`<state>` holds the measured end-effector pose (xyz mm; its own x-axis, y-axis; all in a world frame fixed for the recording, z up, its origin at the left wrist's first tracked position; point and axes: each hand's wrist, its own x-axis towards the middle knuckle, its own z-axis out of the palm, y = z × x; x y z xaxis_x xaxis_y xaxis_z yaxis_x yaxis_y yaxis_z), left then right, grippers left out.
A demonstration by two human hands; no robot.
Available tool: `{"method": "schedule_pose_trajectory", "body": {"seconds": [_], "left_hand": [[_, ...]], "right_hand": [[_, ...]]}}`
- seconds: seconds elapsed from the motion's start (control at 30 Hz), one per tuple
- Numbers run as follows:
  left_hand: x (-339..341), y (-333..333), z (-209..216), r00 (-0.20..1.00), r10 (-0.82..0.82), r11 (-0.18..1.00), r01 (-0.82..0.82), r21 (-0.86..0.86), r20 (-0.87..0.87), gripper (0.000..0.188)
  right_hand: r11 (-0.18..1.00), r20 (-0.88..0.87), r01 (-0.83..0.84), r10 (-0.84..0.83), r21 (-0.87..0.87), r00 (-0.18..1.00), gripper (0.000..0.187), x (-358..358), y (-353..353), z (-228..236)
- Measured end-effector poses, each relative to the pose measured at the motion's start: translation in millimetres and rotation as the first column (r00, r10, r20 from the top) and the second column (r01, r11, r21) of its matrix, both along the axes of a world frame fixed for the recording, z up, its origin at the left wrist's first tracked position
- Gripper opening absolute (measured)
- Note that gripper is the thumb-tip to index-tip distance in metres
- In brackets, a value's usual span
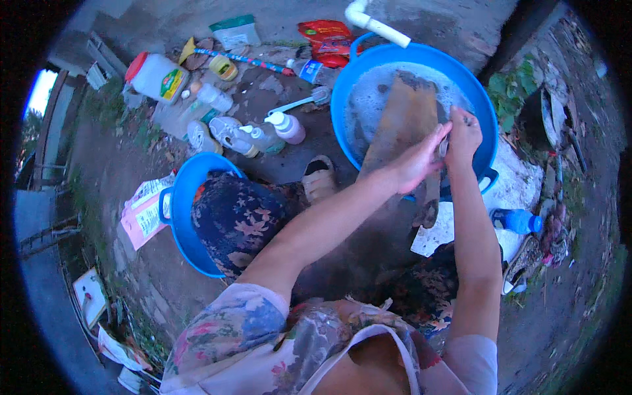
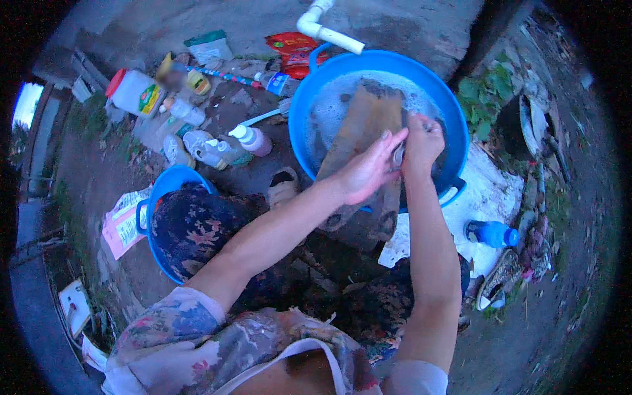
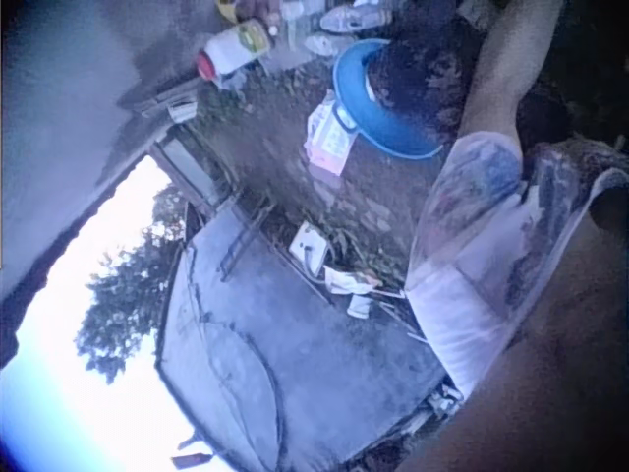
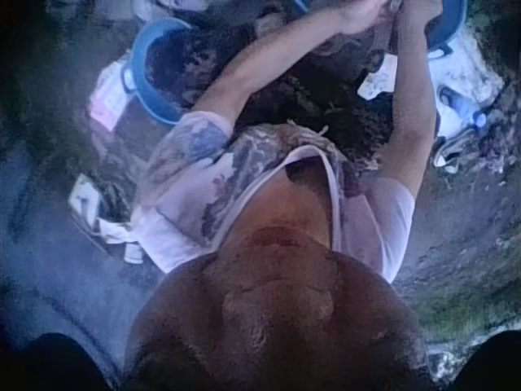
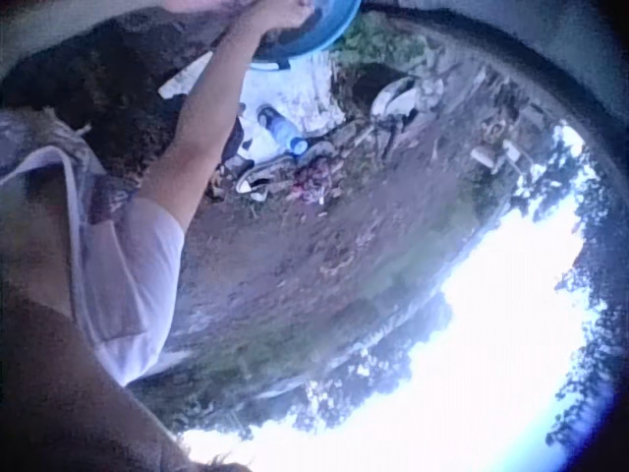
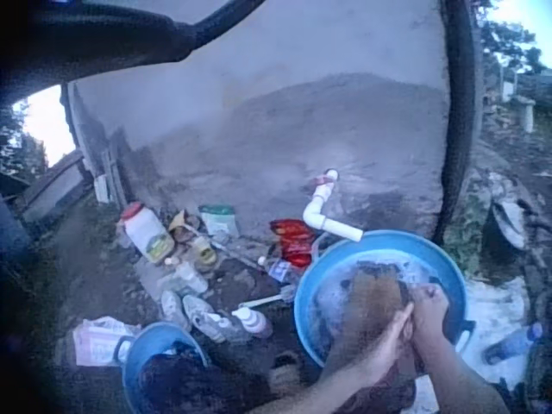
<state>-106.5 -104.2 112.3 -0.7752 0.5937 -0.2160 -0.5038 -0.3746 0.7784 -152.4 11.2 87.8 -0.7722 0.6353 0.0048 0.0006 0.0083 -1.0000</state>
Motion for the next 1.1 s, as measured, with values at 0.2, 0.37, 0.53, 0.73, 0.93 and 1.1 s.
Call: {"method": "schedule_pose_trajectory", "body": {"seconds": [0.2,0.37,0.53,0.73,0.93,1.1], "left_hand": [[-23.5,-18.4,-38.7,0.901,0.33,0.944,-0.304,-0.132,0.281,0.058],[-13.6,-6.4,-35.0,0.916,0.086,0.909,-0.233,0.345,0.392,0.055],[-29.5,-12.1,-16.6,0.843,0.136,0.931,-0.288,0.223,0.52,0.038],[-7.8,16.0,-32.2,0.927,0.129,0.962,-0.204,0.183,0.351,0.042],[-28.8,-9.0,-39.2,0.854,0.335,0.897,-0.419,0.144,0.397,0.041],[-8.3,19.0,-22.1,0.914,0.146,0.951,-0.235,0.201,0.378,0.039]], "right_hand": [[0.967,-0.04,-0.236,0.233,-0.097,0.972,0.011,23.6,-25.4,24.8],[0.82,0.108,-0.196,0.163,0.538,0.981,0.041,29.6,-61.6,-2.2],[0.712,0.125,-0.408,0.416,0.572,0.901,0.041,48.4,-47.8,10.7],[0.947,0.236,-0.226,0.172,0.226,0.956,0.044,24.8,-21.1,17.4],[0.825,0.019,-0.317,0.349,0.468,0.937,0.042,45.6,-54.5,-1.7],[0.827,0.09,-0.122,0.086,0.549,0.992,0.038,14.8,-13.2,-20.4]]}}
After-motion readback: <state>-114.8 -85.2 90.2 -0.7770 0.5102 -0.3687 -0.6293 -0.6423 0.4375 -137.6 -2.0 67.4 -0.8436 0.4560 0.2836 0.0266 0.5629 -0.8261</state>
